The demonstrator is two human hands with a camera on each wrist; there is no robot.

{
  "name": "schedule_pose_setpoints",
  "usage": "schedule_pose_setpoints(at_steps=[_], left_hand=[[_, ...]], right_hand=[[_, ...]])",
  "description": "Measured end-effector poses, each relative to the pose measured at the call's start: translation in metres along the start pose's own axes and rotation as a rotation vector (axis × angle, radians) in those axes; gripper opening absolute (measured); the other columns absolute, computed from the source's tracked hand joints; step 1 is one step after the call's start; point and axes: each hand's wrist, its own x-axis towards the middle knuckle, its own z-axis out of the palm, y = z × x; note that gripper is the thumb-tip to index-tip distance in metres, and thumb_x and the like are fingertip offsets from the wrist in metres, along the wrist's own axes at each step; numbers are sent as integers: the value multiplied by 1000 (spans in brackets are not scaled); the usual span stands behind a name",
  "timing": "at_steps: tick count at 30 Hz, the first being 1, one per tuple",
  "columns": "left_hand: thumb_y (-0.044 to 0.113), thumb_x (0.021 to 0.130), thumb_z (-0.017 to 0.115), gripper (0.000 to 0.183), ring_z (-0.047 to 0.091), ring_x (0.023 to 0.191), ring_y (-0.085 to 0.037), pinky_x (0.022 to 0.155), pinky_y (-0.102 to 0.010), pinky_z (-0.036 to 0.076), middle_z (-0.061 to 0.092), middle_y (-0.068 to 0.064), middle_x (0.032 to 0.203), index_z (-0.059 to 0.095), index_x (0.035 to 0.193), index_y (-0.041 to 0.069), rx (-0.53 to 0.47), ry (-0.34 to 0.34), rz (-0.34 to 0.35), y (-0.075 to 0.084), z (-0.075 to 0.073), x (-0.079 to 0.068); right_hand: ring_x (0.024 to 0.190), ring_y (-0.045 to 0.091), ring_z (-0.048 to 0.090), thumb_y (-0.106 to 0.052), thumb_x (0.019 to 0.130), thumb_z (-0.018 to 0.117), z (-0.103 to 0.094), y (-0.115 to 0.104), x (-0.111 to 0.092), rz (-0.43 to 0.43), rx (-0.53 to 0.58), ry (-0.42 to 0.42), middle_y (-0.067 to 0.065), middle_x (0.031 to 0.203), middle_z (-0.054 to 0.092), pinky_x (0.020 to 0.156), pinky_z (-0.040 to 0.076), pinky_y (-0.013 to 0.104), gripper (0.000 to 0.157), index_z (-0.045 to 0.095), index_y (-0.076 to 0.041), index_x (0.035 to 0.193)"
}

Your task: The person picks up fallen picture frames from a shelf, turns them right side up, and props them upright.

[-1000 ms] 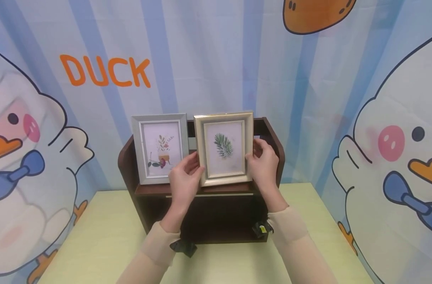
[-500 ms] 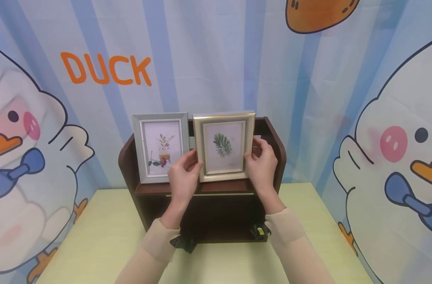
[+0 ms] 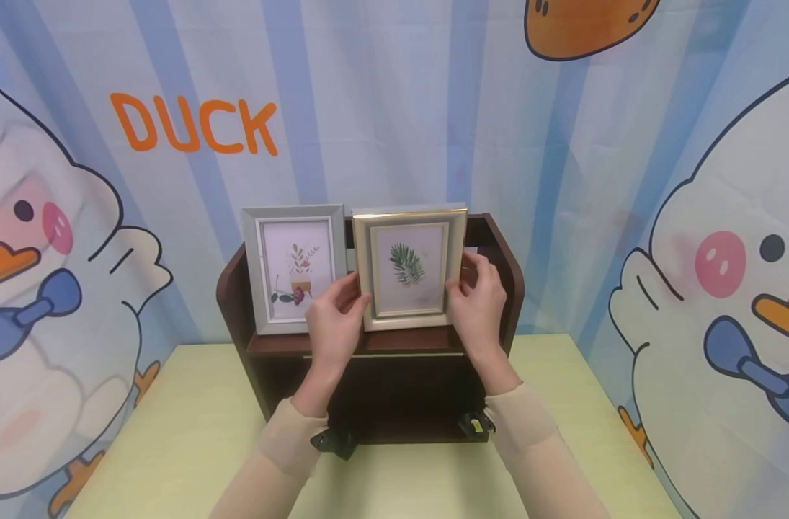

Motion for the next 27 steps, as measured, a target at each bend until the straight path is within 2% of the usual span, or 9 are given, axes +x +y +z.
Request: schedule_pose_setpoints(at_steps=[9, 13, 19, 27], left_hand=[[11, 76, 69, 31, 64, 85, -14, 71, -24, 52, 66, -8, 95, 63, 106, 7, -12, 9, 49, 0, -1, -3], [10, 74, 70, 30, 65, 82, -13, 70, -25, 53, 67, -7, 92, 64, 104, 8, -27, 29, 57, 0, 0, -4], [8, 73, 71, 29, 64, 80, -11, 69, -26, 53, 67, -5, 90, 64, 101, 10, -58, 52, 71, 0, 4, -8], [10, 71, 73, 28, 64, 78, -13, 67, -31, 54, 67, -4, 88, 64, 98, 10, -88, 76, 77, 1, 11, -12]], right_hand=[[110, 21, 53, -7, 79, 65, 0, -2, 0, -27, 2, 8, 11, 119, 51, 87, 47, 32, 52, 45, -12, 127], [113, 19, 51, -8, 78, 66, -1, -4, -1, -93, 3, 33, 10, 122, 50, 90, 45, 30, 57, 43, -10, 129], [112, 20, 51, -12, 77, 67, -6, -12, 3, -198, -53, 99, 10, 119, 53, 89, 45, 33, 55, 46, -8, 128], [113, 12, 49, -21, 77, 67, -15, -26, 14, -257, -19, 122, 4, 120, 54, 92, 43, 28, 51, 50, -10, 125]])
